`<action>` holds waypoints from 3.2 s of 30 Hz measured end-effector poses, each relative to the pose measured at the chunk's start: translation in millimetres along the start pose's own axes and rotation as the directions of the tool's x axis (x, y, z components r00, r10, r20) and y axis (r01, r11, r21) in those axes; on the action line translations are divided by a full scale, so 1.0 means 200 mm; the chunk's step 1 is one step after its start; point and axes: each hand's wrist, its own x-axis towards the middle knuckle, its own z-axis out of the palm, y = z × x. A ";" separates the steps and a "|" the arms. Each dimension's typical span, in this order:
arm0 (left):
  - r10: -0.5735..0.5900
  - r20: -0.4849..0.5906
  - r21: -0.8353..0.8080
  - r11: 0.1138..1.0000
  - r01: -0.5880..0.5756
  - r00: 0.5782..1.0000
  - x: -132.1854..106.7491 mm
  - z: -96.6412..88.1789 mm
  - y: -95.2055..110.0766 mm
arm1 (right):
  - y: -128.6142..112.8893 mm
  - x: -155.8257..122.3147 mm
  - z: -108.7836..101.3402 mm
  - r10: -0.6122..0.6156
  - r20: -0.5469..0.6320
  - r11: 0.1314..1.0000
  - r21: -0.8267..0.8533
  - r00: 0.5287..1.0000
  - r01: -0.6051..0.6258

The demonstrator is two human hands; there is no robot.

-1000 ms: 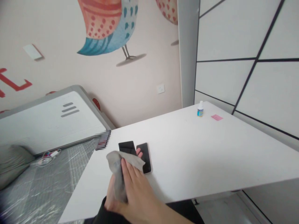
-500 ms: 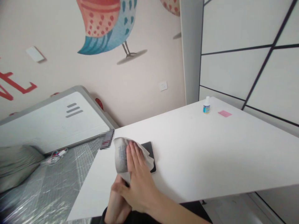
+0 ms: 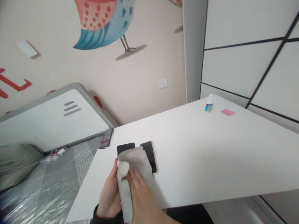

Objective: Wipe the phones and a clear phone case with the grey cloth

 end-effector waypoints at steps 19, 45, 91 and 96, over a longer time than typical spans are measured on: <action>0.060 -0.142 0.057 0.997 -0.052 0.988 0.02 -0.06 -0.07 | 0.02 0.01 -0.07 0.119 -0.002 0.959 -0.258 0.993 -0.116; 0.360 -0.100 0.485 0.832 -0.271 0.928 0.18 -0.14 0.26 | 0.15 -0.28 -0.38 0.315 -0.411 0.948 0.186 0.855 -0.260; 0.726 0.300 0.944 -0.135 -0.300 0.619 0.45 -0.36 0.08 | 0.25 -0.08 -0.21 0.400 -0.267 0.900 -0.067 0.877 -0.431; 0.691 0.281 0.883 0.086 -0.462 0.666 0.15 -0.20 -0.09 | 0.13 -0.24 -0.20 0.518 -0.217 0.825 0.382 0.828 -0.416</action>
